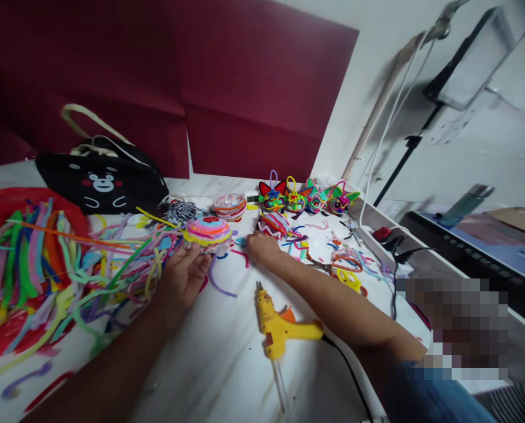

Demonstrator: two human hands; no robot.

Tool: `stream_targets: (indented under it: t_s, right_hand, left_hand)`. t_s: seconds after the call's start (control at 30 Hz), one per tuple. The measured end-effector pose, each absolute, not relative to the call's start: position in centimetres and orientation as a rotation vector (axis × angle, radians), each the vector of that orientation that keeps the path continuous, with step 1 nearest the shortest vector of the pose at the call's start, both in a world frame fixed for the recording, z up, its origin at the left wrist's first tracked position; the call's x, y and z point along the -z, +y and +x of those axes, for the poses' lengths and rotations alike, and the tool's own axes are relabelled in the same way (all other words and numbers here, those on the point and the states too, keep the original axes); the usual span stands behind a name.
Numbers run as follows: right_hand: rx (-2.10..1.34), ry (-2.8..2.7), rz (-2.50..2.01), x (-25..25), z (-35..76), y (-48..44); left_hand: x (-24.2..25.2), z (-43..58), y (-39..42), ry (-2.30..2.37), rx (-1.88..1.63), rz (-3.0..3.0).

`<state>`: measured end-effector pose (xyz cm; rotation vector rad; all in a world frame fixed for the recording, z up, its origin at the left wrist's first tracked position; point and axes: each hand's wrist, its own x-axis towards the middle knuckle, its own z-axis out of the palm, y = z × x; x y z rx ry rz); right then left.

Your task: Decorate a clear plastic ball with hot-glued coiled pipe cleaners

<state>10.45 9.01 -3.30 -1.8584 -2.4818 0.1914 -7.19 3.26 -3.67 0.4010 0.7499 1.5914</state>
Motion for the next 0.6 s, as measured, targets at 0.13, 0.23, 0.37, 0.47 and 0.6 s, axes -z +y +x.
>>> stream_targets:
  t_s: [0.13, 0.23, 0.37, 0.47, 0.6]
  right_hand:
    - [-0.339, -2.368, -1.842, 3.0, 11.2, 8.5]
    - [-0.509, -2.248, -1.751, 2.2, 12.8, 7.6]
    - [-0.870, -2.034, -1.552, 1.4, 15.3, 6.0]
    - [-1.116, -1.867, -1.392, 1.1, 17.0, 4.4]
    - [-1.310, -1.695, -1.261, 1.6, 18.7, 1.8]
  left_hand:
    - [3.5, -7.1, 3.2, 0.773, -1.578, 0.402]
    - [3.5, -7.0, 3.1, 0.795, -1.577, 0.395]
    - [3.9, -7.0, 3.3, 0.769, -1.586, 0.419]
    - [4.1, -6.8, 3.3, 0.757, -1.577, 0.446]
    - [3.6, -6.2, 2.7, 0.820, -1.524, 0.419]
